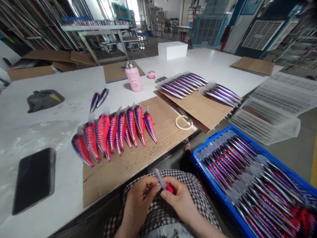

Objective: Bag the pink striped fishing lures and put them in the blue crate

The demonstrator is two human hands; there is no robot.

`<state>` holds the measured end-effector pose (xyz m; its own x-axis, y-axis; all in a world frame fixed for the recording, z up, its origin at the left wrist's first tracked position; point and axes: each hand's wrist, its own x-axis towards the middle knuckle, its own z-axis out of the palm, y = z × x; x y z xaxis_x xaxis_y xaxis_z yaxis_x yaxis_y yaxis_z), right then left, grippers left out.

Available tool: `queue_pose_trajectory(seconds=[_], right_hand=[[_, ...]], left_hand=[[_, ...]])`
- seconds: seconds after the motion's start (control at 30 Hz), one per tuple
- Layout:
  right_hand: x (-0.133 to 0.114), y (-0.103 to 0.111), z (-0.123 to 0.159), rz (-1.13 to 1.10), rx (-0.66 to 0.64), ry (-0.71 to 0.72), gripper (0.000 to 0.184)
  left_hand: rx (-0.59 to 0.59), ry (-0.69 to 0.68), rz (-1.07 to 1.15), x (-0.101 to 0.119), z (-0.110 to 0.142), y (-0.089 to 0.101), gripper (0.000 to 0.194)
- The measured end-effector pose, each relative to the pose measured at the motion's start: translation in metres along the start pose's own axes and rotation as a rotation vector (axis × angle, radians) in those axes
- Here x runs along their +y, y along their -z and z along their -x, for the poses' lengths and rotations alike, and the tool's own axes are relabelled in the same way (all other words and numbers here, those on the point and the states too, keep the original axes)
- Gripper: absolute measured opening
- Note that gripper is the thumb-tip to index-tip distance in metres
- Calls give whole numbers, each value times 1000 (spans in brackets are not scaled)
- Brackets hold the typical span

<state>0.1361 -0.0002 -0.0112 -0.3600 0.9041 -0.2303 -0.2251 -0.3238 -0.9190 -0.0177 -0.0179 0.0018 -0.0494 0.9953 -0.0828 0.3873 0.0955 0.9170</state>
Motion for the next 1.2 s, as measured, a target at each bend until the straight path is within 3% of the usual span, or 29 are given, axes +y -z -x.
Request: queue_pose_trajectory(seconds=[0.13,0.23,0.6,0.9,1.1,1.2], right_hand=[[2,0,1,-13,4,1,29],[3,-1,0,4,19,1,28],[5,-2,2,-8,13,19,30],[6,-1,3,67,10,44,28],[5,0,1,86,-16,29,28],[4,0,1,87,-22,16,30]], left_hand=[[43,-159,-102,7,-1,1,8],[46,-185,-194,14,1,2,11],[-19,29,-253,21,2,2,20],[-4,50,-258,25,0,1,18],[-59,183,-84,21,-1,4,10],[-85,187,-6,18,0,6,10]])
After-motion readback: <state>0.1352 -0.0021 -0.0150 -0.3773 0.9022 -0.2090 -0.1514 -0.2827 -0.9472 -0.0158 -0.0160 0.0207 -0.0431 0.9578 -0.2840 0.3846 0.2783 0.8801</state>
